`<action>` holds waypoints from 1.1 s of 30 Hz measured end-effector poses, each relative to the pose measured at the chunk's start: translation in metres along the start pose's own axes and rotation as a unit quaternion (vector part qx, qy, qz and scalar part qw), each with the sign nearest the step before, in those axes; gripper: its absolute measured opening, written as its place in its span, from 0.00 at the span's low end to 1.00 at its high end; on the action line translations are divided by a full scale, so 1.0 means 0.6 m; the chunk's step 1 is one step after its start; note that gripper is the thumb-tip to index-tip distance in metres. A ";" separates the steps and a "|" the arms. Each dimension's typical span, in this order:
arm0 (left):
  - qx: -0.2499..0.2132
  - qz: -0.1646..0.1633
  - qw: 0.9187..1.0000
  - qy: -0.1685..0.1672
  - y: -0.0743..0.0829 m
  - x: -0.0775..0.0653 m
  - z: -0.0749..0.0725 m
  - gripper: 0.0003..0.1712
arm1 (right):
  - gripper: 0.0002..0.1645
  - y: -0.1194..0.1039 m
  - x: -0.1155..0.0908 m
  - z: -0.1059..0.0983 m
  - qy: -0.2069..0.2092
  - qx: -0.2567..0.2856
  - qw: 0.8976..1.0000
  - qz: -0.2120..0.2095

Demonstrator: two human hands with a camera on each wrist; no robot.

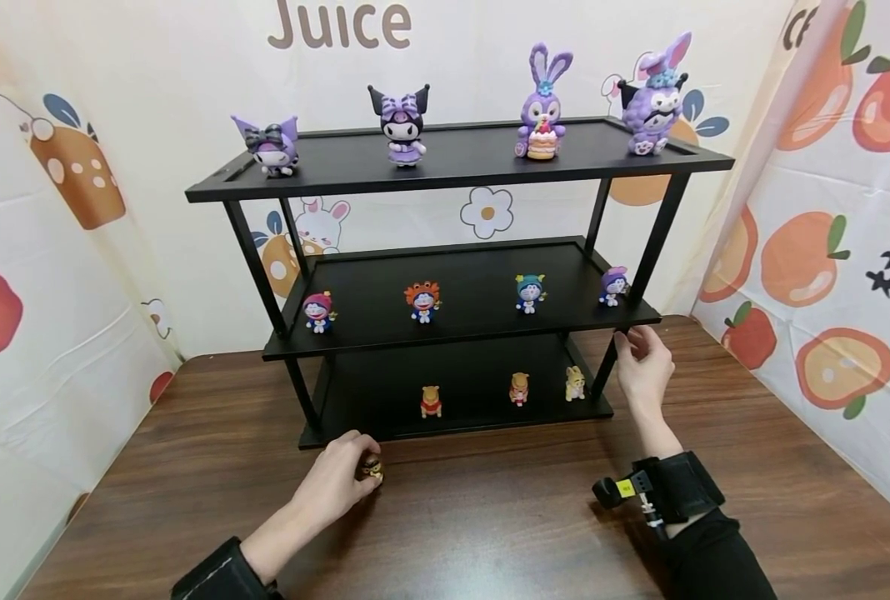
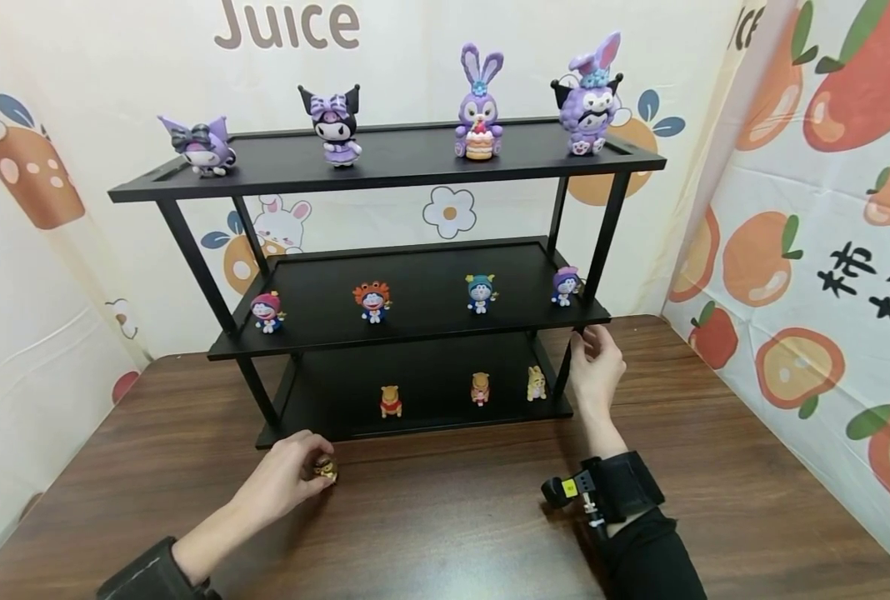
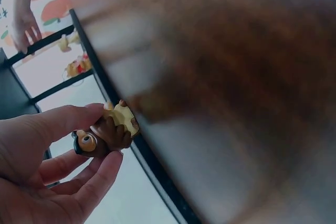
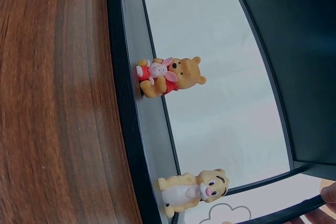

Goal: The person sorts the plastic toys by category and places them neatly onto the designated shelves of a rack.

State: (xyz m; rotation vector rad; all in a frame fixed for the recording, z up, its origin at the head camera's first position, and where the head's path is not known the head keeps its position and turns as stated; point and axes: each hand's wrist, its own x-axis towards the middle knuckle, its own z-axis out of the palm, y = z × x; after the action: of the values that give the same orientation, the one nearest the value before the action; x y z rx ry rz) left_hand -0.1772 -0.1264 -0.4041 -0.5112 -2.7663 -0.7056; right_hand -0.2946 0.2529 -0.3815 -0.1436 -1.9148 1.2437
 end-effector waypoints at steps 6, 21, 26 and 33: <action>0.000 0.000 0.999 0.036 -0.005 0.014 -0.013 0.15 | 0.11 0.003 0.001 0.001 -0.001 -0.007 1.000 0.004; 0.021 -0.047 0.998 0.043 -0.047 0.063 -0.022 0.17 | 0.11 0.004 0.000 0.000 0.000 -0.012 1.000 -0.002; 0.023 -0.062 0.997 0.040 -0.061 0.075 -0.022 0.18 | 0.11 0.003 0.000 0.000 -0.001 -0.009 1.000 -0.003; 0.034 -0.073 0.996 0.035 -0.074 0.086 -0.018 0.17 | 0.11 0.006 0.001 0.000 -0.002 0.004 1.000 -0.007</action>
State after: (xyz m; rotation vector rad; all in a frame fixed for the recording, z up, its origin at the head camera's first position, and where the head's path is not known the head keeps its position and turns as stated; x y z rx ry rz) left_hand -0.2401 -0.1543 -0.3971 -0.2682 -2.7719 -0.6453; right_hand -0.2962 0.2551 -0.3839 -0.1240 -1.9098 1.2441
